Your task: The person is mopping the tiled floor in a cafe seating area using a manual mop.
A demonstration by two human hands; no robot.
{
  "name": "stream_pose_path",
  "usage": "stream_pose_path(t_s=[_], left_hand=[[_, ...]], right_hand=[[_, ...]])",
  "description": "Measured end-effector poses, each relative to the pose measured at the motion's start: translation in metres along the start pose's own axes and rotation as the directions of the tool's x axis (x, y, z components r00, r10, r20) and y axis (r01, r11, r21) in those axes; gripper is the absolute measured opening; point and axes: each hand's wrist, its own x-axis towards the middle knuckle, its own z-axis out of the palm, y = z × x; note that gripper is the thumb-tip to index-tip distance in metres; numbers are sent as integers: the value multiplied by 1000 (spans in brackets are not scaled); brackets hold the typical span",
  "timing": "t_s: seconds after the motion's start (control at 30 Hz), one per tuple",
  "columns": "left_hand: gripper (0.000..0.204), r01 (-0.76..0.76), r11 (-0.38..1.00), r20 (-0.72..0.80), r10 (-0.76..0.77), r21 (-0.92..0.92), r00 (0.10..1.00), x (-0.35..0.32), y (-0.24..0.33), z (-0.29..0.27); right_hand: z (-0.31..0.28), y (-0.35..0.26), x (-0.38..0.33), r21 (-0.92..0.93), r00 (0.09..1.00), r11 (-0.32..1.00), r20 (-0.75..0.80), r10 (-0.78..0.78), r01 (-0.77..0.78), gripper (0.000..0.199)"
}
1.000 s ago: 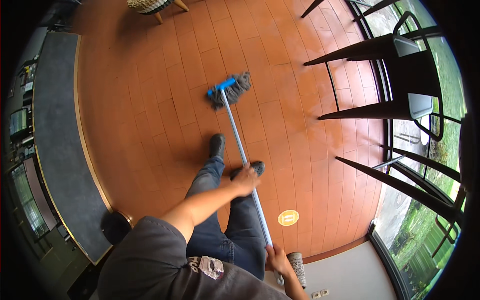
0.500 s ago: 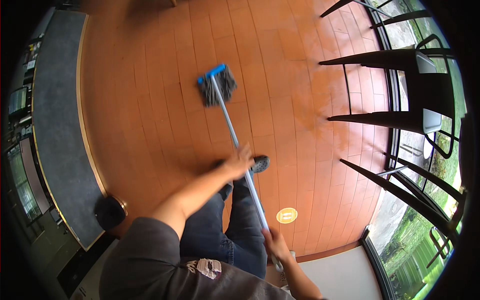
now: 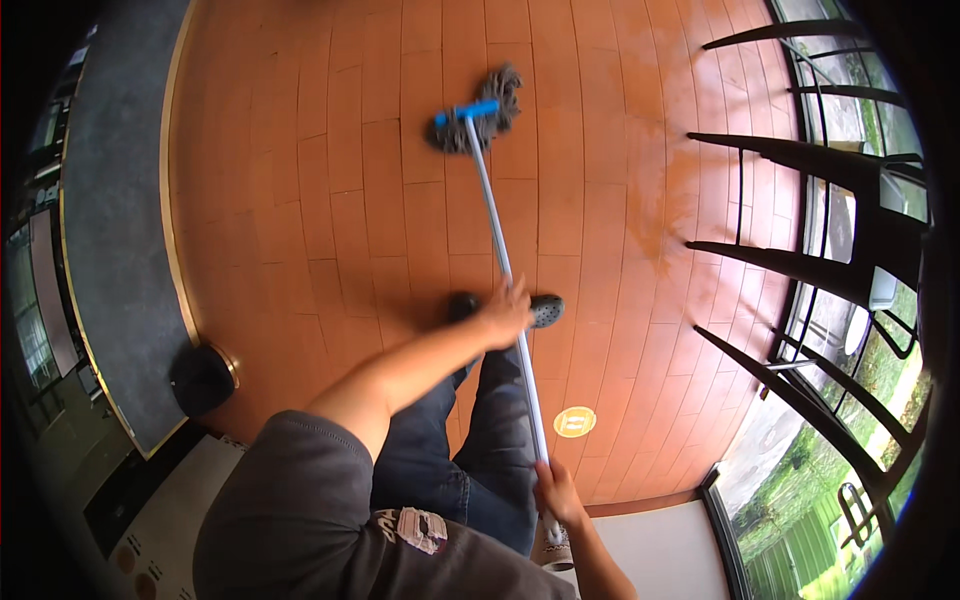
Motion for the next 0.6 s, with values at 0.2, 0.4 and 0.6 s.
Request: stream_pose_path(t_s=[0.2,0.4,0.6], left_hand=[[5,-127,915,86,173,-384,981,-101,123,14],[9,-195,890,-4,212,-411,977,-158,120,-20],[12,91,995,-260,-100,-44,960,-113,-30,11]], right_hand=[[6,82,-150,-61,974,974,-71,214,-219,29],[24,164,-167,-72,975,972,-10,222,-222,32],[86,0,-25,1,986,990,87,-142,142,27]])
